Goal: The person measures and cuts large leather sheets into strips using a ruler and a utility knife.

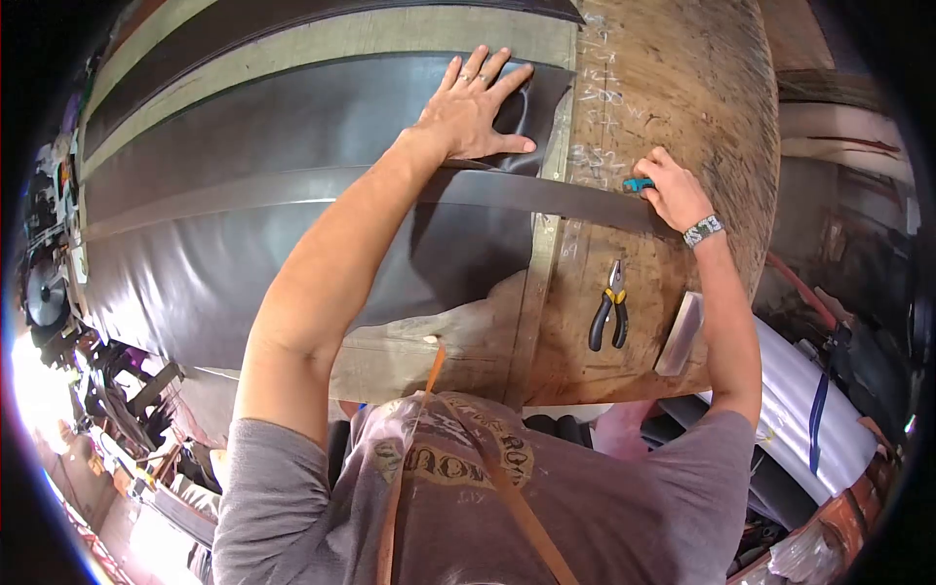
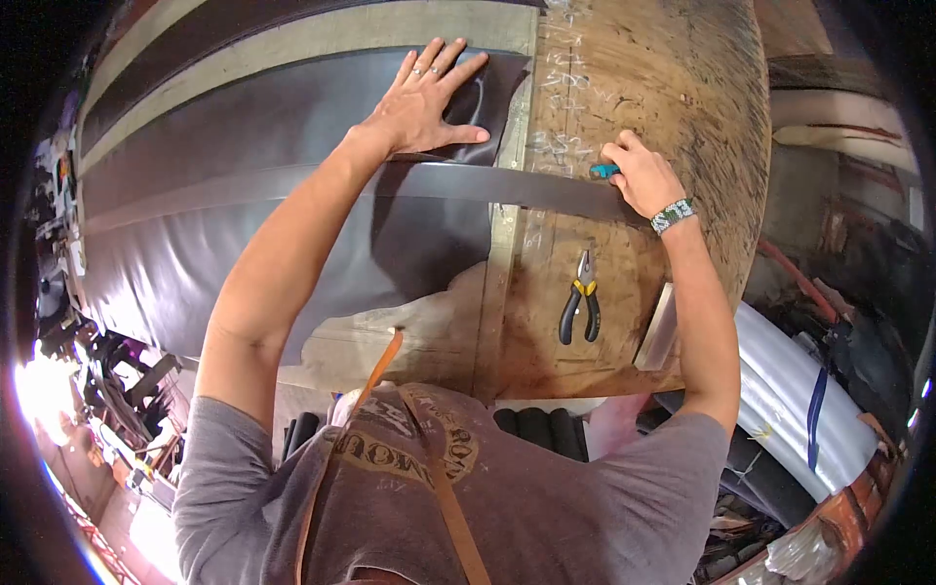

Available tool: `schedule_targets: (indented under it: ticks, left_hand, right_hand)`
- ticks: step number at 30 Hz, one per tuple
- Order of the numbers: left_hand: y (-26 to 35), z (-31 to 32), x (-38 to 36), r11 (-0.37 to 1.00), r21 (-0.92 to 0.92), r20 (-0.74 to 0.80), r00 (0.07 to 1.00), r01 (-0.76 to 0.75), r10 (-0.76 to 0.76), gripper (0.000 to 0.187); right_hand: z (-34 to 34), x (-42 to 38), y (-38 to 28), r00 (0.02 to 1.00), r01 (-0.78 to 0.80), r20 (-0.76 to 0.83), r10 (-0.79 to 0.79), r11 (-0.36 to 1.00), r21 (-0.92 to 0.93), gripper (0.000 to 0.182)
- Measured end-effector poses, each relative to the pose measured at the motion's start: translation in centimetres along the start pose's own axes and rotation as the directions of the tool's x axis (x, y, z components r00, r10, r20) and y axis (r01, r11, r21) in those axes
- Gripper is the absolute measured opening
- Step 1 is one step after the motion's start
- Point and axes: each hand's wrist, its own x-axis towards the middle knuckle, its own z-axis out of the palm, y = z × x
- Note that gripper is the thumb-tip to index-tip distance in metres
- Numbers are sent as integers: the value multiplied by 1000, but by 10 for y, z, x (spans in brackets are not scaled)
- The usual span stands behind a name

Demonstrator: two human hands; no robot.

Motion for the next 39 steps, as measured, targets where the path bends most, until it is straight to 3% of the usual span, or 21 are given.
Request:
schedule_targets:
  ticks: [4,5,6,8,9,12,13,16,20,21,22,23,26,29,31,39]
  left_hand:
    - [3,-7,9,1000,-13,-32,999,22,-22,116]
    - [4,-4,11,1000,-28,-129,992,0,-4,112]
    - [3,-4,14,1000,-30,-114,993,-4,0,109]
    - [3,-7,17,999,-37,-82,997,-8,5,105]
    - [2,-6,18,998,-27,-191,981,-51,45,88]
    - [2,-16,24,997,-69,-91,995,21,-27,75]
    - [-4,-8,30,999,-50,-234,972,-21,9,67]
    - [-8,-14,50,993,-91,32,997,72,-70,67]
    - [-27,-15,50,995,-16,-209,973,-99,94,74]
    - [-34,-22,60,989,-106,212,974,106,-81,87]
    - [-34,-22,61,992,-98,176,982,83,-65,82]
    - [-34,-22,60,994,-90,139,989,64,-51,78]
    - [-32,-29,66,990,-97,139,986,107,-93,76]
    - [-32,-23,67,982,-132,113,986,135,-121,73]
    - [-33,-21,65,979,-150,96,988,137,-123,71]
    - [-34,-26,69,974,-149,137,979,168,-148,64]
  right_hand:
    - [-3,4,6,998,68,17,-68,997,-34,25]
    - [-3,4,14,996,90,12,-89,993,-76,23]
    - [-2,5,20,994,111,10,-111,987,-119,21]
    - [-13,4,18,993,-11,-107,42,960,278,19]
    - [-22,3,16,982,-52,-136,130,883,467,19]
    - [-41,-7,-5,861,108,-451,234,783,612,20]
    - [-39,-6,5,861,75,-427,275,763,642,19]
    - [-27,-9,36,853,18,-383,353,715,699,21]
    - [-20,-16,43,900,4,-331,283,754,657,35]
    - [-17,-19,47,924,-44,-273,269,781,622,35]
    - [-14,-19,47,943,-89,-213,257,808,582,37]
    - [-11,-18,44,926,-236,-69,372,712,661,39]
    - [-24,-18,11,938,-281,21,346,723,632,42]
    - [-20,0,-48,989,142,-141,-51,623,770,26]
    - [-20,24,-79,915,400,-223,-335,696,596,21]
    - [2,75,-96,789,589,-191,-584,630,506,24]
